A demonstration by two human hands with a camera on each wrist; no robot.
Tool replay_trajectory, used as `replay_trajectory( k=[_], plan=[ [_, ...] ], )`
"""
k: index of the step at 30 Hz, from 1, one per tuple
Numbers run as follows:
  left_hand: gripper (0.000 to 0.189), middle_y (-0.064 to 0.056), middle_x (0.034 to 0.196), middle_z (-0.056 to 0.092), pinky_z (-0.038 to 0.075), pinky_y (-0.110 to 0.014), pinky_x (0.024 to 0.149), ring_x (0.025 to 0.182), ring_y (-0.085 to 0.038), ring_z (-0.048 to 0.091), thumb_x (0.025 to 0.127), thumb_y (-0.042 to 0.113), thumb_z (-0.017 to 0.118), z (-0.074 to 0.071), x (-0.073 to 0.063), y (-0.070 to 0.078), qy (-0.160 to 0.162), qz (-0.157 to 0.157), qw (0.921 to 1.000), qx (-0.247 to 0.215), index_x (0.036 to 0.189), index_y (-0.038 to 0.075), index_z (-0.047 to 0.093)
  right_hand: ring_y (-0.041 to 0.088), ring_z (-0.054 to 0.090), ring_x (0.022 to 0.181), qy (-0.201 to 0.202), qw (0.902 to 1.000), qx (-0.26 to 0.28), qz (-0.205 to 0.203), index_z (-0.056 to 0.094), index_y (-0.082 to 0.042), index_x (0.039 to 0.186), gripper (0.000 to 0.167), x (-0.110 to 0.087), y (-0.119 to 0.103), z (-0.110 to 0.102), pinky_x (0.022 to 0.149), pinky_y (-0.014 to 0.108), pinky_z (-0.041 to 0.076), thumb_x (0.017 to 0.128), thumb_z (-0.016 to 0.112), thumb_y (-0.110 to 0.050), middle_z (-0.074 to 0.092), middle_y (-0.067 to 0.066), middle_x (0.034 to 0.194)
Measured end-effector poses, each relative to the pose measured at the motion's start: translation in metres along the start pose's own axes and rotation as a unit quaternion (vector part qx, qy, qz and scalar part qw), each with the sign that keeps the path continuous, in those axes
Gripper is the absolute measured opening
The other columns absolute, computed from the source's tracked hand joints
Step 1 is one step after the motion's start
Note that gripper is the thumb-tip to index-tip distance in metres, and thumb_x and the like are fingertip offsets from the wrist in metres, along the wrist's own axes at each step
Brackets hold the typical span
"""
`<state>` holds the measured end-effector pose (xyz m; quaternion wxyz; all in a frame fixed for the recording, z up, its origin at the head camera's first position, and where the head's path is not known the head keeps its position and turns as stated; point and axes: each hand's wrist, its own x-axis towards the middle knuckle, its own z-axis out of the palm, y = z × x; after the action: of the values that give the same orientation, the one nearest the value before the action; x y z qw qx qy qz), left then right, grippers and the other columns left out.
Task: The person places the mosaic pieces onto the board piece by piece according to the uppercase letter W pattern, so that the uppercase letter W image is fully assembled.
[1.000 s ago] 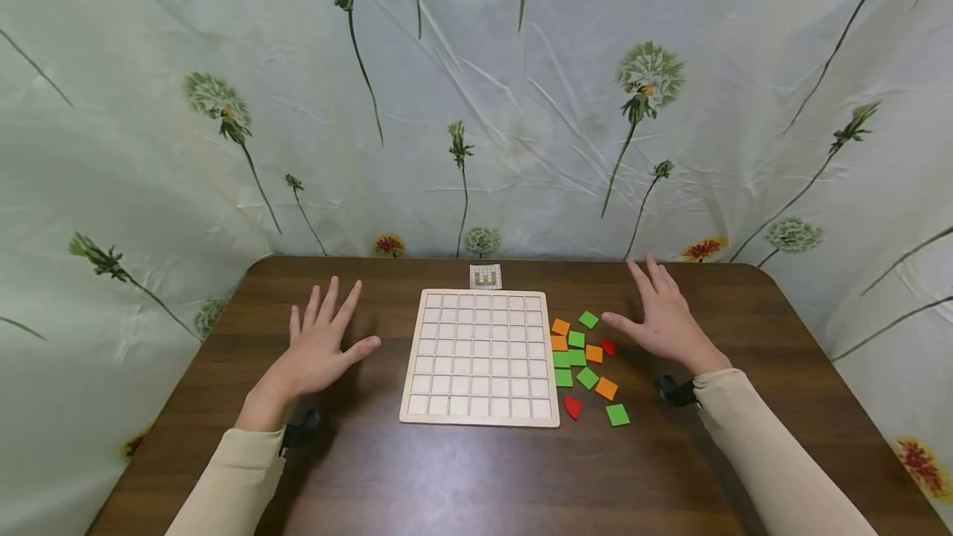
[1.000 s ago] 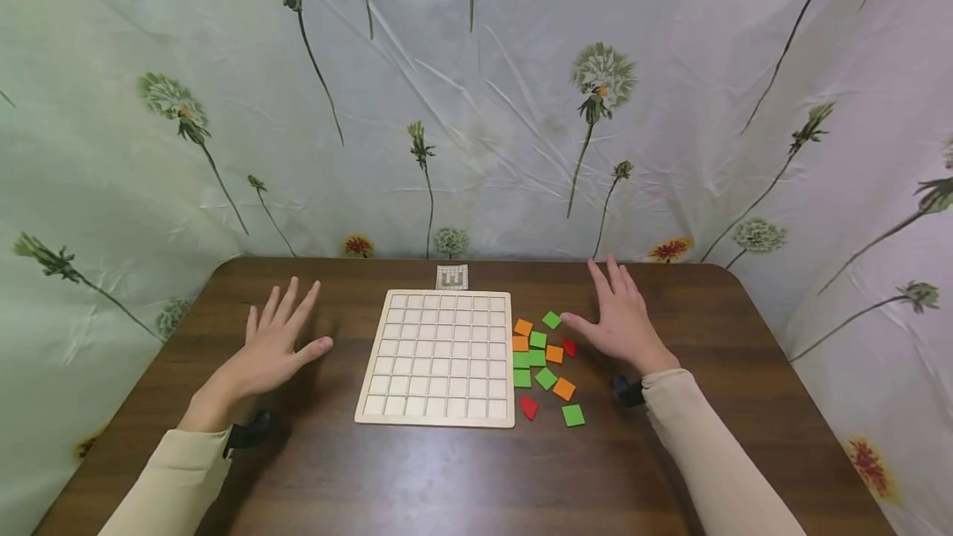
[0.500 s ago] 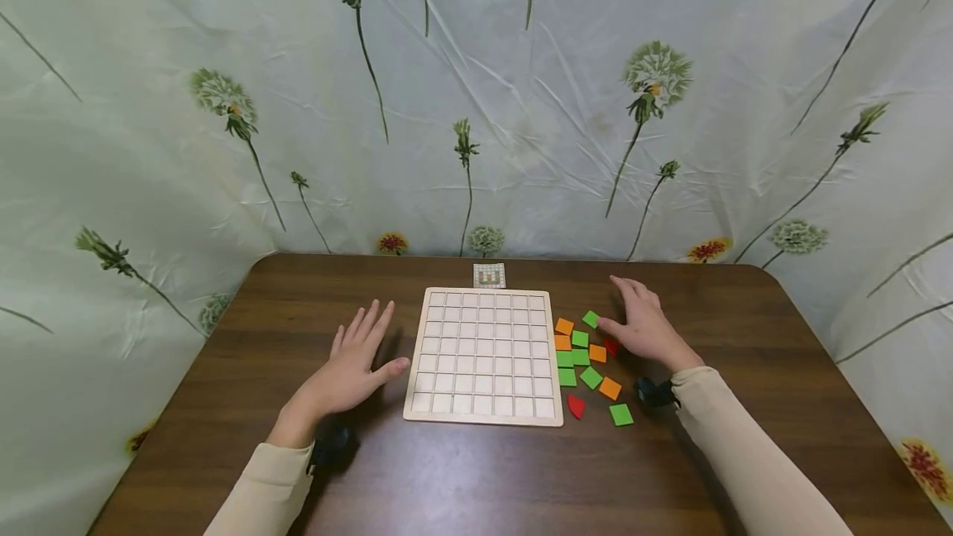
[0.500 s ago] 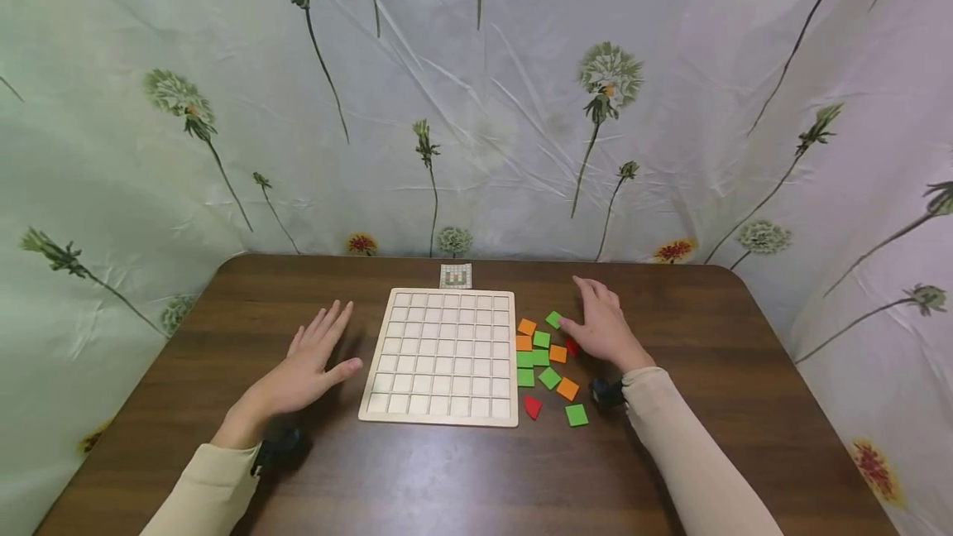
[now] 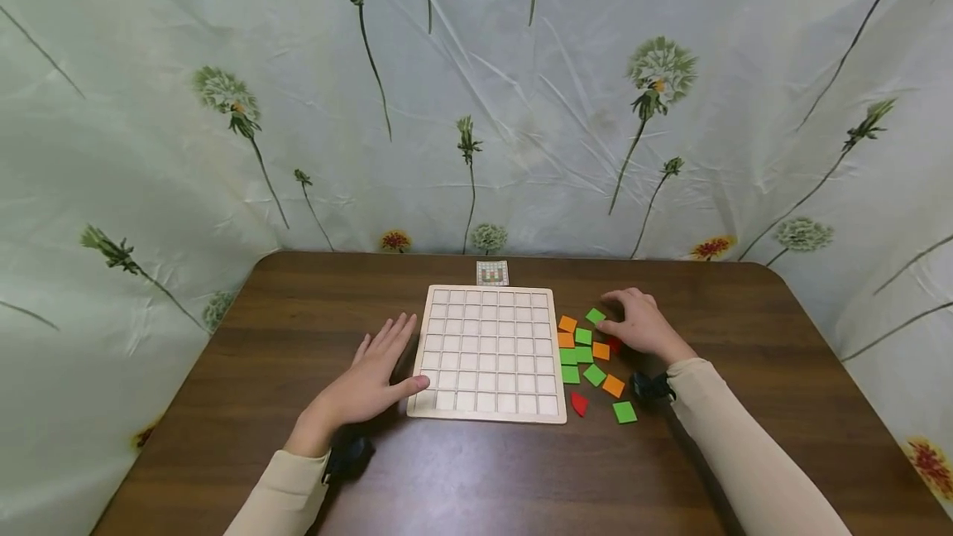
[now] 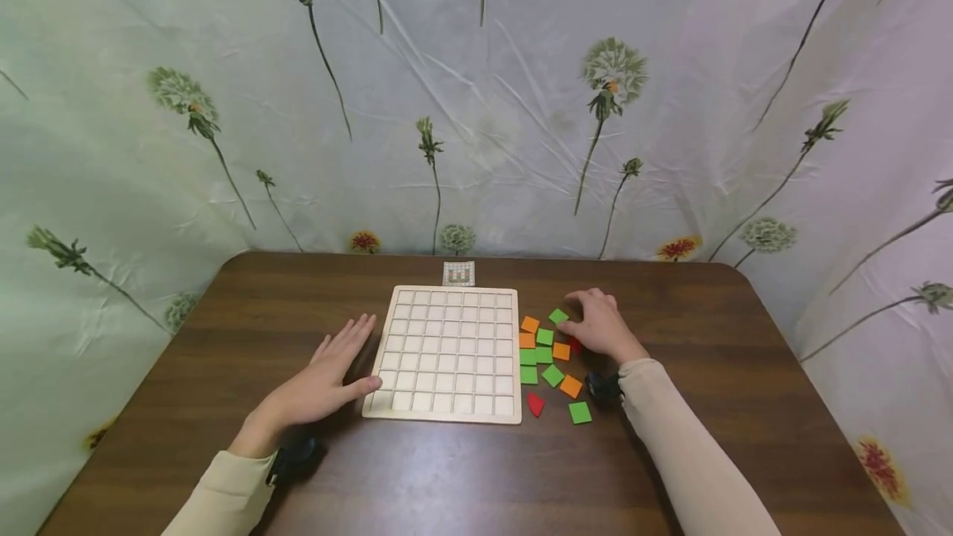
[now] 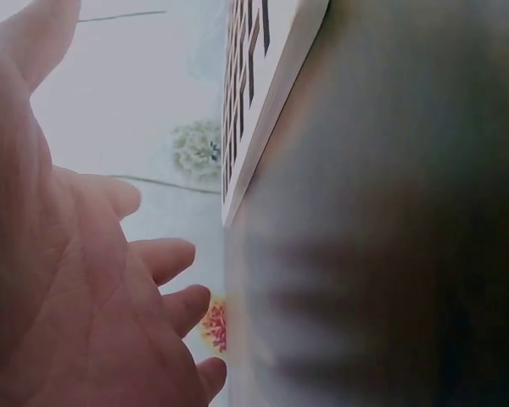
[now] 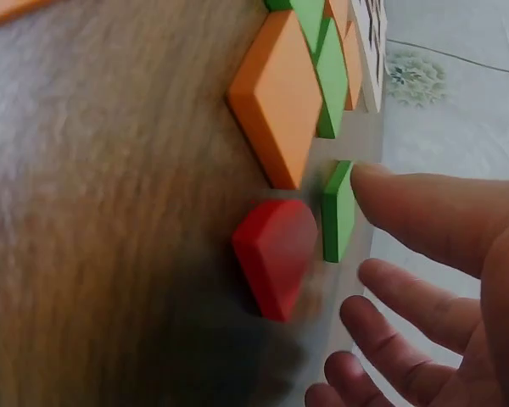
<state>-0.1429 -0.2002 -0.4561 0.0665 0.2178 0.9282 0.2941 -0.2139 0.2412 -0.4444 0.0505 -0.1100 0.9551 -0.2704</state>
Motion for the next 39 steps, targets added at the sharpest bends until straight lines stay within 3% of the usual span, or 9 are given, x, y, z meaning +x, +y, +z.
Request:
replay_trajectory(
  k=[7,16,27,39],
  plan=[
    [0.098,-0.013,0.167,0.015,0.003,-0.065,0.118,0.153,-0.037,0.007,0.093,0.059,0.063,0.006,0.000,0.004,-0.018,0.006,0.9998,0.001,0.162,0.009,0.015,0.039,0.049,0.107,-0.009,0.9996,-0.022,0.013,0.064,0.008,0.124,0.042,0.007,-0.004,0.001,0.093,0.055,0.040,0.091,0.072,-0.016,0.063,0.024,0.115],
    [0.105,-0.015,0.166,0.016,0.006,-0.064,0.118,0.154,-0.032,0.010,0.087,0.059,0.070,0.010,0.000,0.006,-0.034,0.012,0.9993,0.010,0.160,0.002,0.020,0.039,0.050,0.103,-0.001,0.9990,-0.033,0.028,0.068,0.007,0.114,0.033,0.008,-0.005,0.004,0.090,0.054,0.043,0.090,0.072,-0.016,0.065,0.021,0.105],
    [0.112,-0.016,0.166,0.017,0.007,-0.064,0.118,0.153,-0.033,0.012,0.081,0.059,0.076,0.013,-0.001,0.003,-0.038,0.024,0.9983,0.036,0.159,-0.001,0.022,0.034,0.059,0.093,-0.002,0.9985,-0.042,0.035,0.068,0.007,0.113,0.029,0.009,-0.008,0.001,0.088,0.052,0.050,0.092,0.069,-0.013,0.067,0.020,0.103],
    [0.112,-0.016,0.165,0.019,0.005,-0.063,0.119,0.153,-0.034,0.013,0.079,0.057,0.079,0.018,-0.002,0.000,-0.039,0.009,0.9989,0.023,0.158,-0.001,0.025,0.034,0.064,0.096,0.016,0.9990,-0.008,0.040,0.067,0.007,0.116,0.031,0.006,-0.012,0.001,0.087,0.052,0.052,0.093,0.068,-0.014,0.069,0.021,0.106]
  ],
)
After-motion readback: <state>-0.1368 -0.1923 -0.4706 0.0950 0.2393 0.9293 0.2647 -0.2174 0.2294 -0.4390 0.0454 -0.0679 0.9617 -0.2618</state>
